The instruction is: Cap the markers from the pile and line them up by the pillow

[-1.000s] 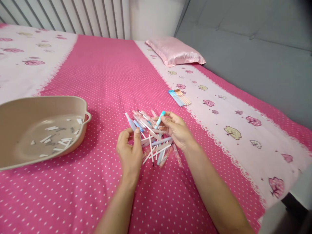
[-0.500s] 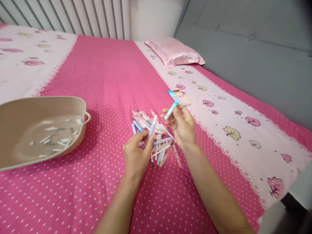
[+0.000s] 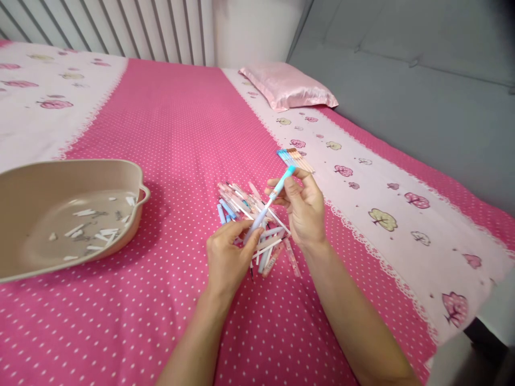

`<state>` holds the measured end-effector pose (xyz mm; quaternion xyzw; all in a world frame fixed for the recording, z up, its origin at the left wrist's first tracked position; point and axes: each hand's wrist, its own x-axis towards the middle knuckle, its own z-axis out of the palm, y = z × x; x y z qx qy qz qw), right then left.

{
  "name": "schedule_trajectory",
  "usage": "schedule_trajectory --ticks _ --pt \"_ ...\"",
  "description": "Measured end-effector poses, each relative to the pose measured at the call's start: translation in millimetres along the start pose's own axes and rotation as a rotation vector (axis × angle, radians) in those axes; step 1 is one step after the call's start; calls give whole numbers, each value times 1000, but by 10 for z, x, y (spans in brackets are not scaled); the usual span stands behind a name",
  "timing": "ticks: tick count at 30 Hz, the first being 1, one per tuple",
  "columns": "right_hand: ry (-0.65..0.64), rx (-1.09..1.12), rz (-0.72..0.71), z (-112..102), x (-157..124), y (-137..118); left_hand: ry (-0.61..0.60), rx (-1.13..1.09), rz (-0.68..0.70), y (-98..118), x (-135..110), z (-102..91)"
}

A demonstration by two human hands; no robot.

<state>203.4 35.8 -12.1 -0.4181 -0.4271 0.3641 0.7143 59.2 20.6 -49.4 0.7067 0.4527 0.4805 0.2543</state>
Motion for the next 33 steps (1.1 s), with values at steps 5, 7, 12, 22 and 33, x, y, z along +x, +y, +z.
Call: schedule_trajectory --ticks 5,7,12,22,33 --pt "-34 -61 12 5 -3 6 0 1 -6 5 -4 0" --pt "-48 -78 14 10 -4 13 0 -5 -10 7 -6 -2" --pt "-83 -107 23 7 -11 34 -2 -15 -23 11 -4 3" --pt "-133 -108 -4 -9 -1 46 3 -20 -34 33 12 1" --pt "-165 -58 16 3 -23 62 3 -26 -60 16 3 0"
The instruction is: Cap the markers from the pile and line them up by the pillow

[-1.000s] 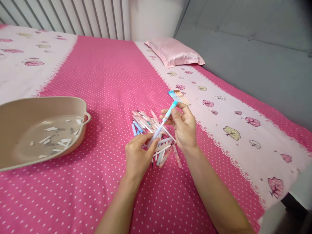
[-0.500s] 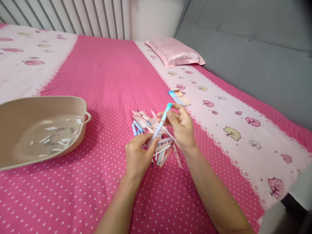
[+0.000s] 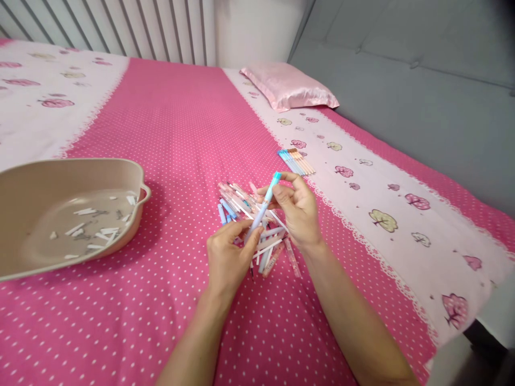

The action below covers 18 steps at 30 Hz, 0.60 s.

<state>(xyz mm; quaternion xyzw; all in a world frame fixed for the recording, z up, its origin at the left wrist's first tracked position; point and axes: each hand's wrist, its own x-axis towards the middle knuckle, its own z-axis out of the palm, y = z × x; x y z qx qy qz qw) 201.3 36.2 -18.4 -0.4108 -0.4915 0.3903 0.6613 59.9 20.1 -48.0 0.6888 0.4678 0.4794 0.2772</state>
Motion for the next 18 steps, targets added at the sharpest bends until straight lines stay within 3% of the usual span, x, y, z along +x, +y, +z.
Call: schedule_trajectory --ticks 18 --pt "-150 39 109 -19 -9 6 10 -18 -23 47 2 -26"
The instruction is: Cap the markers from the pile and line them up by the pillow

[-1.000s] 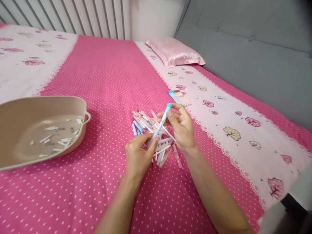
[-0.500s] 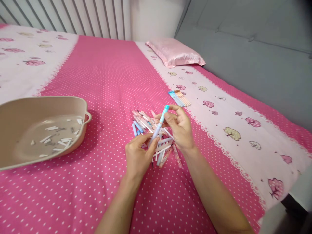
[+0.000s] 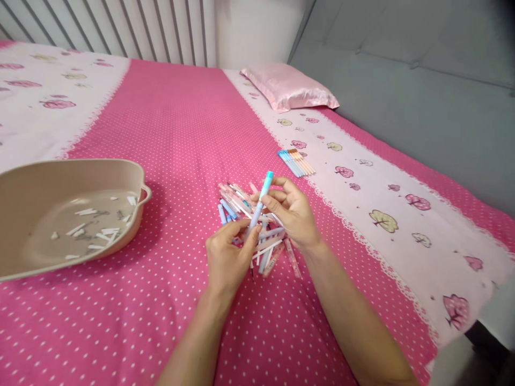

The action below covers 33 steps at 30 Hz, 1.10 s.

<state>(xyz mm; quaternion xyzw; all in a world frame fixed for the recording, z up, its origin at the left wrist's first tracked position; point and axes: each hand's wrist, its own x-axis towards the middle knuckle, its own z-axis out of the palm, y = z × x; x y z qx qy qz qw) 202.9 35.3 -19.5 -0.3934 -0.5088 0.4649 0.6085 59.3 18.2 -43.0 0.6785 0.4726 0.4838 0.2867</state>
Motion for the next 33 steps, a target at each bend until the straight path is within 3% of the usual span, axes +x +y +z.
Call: schedule_trajectory --ticks 10,25,33 --pt "-14 13 84 -21 -6 -20 -19 13 9 4 -7 1" --pt "-66 40 100 -12 -4 -45 -15 16 14 -1 -2 -1" --pt "-82 14 92 -15 -11 -70 -87 10 32 3 5 -23"
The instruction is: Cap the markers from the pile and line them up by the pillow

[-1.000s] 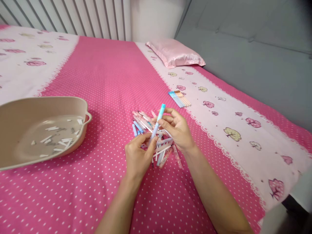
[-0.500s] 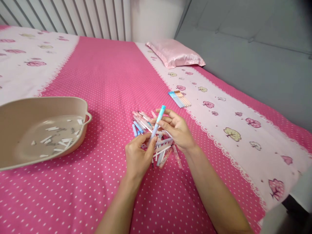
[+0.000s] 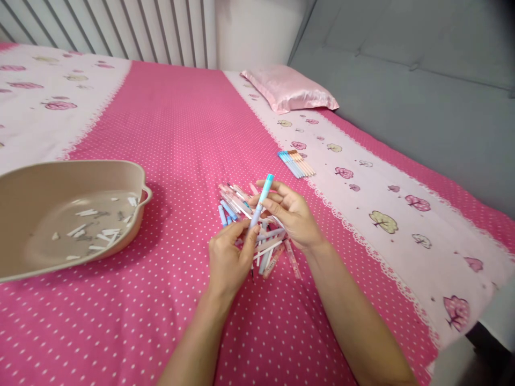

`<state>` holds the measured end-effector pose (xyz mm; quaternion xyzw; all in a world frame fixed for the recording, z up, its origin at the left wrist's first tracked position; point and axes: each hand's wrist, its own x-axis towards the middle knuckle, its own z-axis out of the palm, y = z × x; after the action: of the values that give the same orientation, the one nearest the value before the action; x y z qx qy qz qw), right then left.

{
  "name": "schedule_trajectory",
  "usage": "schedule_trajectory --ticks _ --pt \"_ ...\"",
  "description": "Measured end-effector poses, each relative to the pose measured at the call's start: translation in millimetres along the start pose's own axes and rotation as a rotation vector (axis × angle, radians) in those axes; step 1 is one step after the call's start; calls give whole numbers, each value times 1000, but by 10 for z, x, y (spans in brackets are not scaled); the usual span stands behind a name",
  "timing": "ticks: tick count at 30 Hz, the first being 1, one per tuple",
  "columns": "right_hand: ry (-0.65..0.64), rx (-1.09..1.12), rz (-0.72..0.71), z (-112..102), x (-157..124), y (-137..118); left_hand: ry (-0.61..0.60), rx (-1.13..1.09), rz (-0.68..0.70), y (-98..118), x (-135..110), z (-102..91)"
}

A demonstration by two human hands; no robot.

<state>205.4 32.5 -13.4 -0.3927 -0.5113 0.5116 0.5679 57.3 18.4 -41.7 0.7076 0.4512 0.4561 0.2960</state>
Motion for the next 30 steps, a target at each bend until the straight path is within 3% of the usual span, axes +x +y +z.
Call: schedule_trajectory --ticks 12,30 --pt "-30 55 -11 -2 -1 17 -52 10 27 24 10 -3" --pt "112 53 51 4 18 26 28 -17 12 2 1 24"
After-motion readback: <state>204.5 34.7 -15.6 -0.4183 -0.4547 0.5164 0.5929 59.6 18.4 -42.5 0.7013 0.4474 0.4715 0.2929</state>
